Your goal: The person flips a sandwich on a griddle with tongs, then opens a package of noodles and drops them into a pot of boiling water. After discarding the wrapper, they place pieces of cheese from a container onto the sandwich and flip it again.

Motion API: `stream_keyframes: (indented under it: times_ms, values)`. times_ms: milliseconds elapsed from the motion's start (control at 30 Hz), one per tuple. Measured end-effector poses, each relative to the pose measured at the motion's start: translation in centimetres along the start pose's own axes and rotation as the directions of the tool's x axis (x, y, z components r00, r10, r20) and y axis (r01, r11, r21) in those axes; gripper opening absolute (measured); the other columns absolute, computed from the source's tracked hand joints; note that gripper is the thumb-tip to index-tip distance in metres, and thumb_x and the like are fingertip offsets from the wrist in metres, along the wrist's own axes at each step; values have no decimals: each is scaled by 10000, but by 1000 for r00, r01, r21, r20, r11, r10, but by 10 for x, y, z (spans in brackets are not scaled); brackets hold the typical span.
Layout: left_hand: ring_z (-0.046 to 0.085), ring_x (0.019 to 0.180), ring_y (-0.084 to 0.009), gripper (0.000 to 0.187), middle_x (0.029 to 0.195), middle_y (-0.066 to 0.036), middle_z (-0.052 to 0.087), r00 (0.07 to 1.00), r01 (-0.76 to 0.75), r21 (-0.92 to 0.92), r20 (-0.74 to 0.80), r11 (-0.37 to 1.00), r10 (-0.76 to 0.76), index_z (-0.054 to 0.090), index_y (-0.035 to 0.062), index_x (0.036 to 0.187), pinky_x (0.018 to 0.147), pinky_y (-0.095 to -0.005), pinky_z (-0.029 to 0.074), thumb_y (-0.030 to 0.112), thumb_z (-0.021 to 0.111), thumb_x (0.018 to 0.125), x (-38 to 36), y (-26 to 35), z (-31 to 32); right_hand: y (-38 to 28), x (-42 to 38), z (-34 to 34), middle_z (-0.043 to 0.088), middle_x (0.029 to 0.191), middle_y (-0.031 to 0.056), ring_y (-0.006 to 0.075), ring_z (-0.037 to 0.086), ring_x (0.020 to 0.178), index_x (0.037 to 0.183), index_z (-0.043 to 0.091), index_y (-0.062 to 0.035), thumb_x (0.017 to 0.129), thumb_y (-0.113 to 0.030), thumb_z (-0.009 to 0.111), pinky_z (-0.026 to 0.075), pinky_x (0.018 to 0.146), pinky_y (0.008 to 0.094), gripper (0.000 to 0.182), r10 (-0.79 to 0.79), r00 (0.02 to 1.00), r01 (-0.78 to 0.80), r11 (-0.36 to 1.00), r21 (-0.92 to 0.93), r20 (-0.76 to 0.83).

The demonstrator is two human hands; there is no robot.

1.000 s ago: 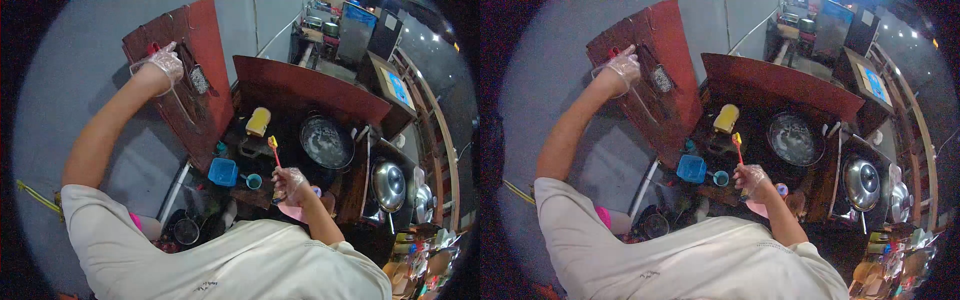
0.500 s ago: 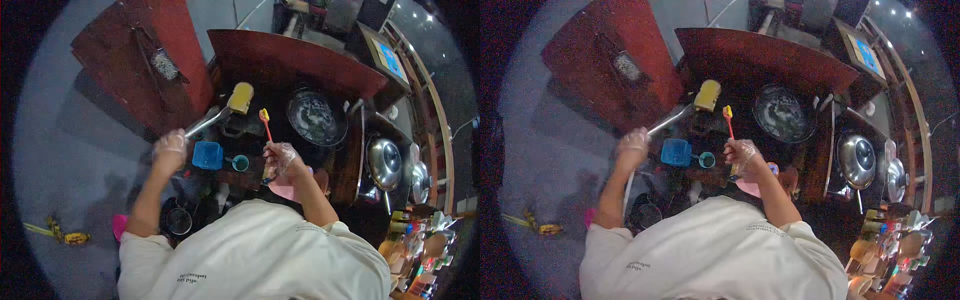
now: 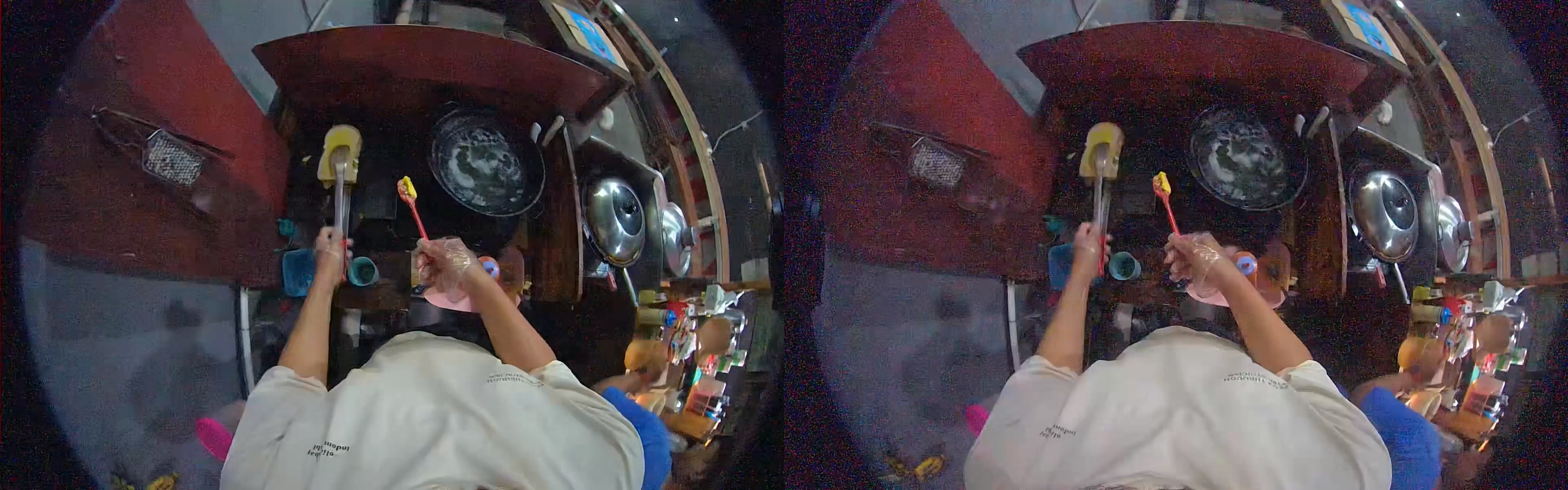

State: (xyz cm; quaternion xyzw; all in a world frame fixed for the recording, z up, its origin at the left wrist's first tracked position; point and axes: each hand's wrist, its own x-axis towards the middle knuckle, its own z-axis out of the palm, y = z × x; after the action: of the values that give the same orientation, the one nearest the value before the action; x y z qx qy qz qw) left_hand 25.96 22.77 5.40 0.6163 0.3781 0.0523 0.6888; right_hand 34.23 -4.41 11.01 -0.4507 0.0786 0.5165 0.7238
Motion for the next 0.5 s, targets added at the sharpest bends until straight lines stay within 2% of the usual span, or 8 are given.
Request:
stream_keyframes:
  times_ms: [100,200,267,333,367,400,467,500]
  values:
    - [494,472,-94,231,708,-24,582,999,30,-8,-15,1000,-30,522,104,1103,328,-270,365,304,508,989,29,18,11,-7,-18,22,602,705,35,129,560,564,843,625,-46,953,-247,623,469,521,297,229,-46,993,41,998,-47,-110]
    - [492,481,-94,230,714,-27,590,999,11,19,-47,1000,-10,554,96,1114,359,-269,378,282,520,985,25,24,10,-26,-40,44,616,708,49,133,576,563,847,625,-42,949,-245,629,458,491,291,227,-31,984,-4,981,-196,-173]
    - [494,489,-96,218,715,-29,594,997,4,67,-81,998,2,579,95,1104,384,-267,389,269,533,981,22,24,7,-15,-34,35,617,704,51,134,579,560,851,625,-40,947,-244,633,463,485,291,225,-58,987,36,988,-151,-147]
    - [526,527,-107,185,716,-29,605,980,-142,147,-119,979,160,633,87,1028,459,-281,419,251,576,964,30,18,1,-7,-31,29,617,700,53,136,583,557,855,625,-38,944,-242,637,468,480,292,223,-93,987,81,992,-98,-131]
    - [588,580,-180,156,717,-87,632,960,-205,184,-155,961,234,663,71,981,542,-333,460,213,621,929,45,7,-4,-7,-32,28,618,701,56,143,583,555,861,626,-34,946,-245,637,482,497,297,228,-97,990,86,990,-111,-102]
    - [588,580,-180,156,717,-87,632,960,-211,188,-146,959,240,663,71,981,542,-333,460,213,621,929,43,13,-8,-7,-33,27,619,702,59,151,583,553,868,626,-30,948,-247,636,496,513,302,232,-102,992,92,988,-127,-71]
    - [628,642,-269,154,752,-148,649,822,-347,697,-96,627,561,667,63,981,607,-398,484,191,631,904,23,44,-15,-8,-34,27,620,707,59,160,586,557,874,626,-26,949,-265,637,506,529,307,251,-91,994,84,990,-113,-60]
    - [650,702,-336,152,777,-197,651,844,-247,732,-159,635,512,672,72,984,661,-444,489,178,614,892,7,67,-10,-8,-34,27,621,711,59,168,589,561,881,626,-22,950,-283,638,515,545,312,270,-71,996,66,992,-104,-47]
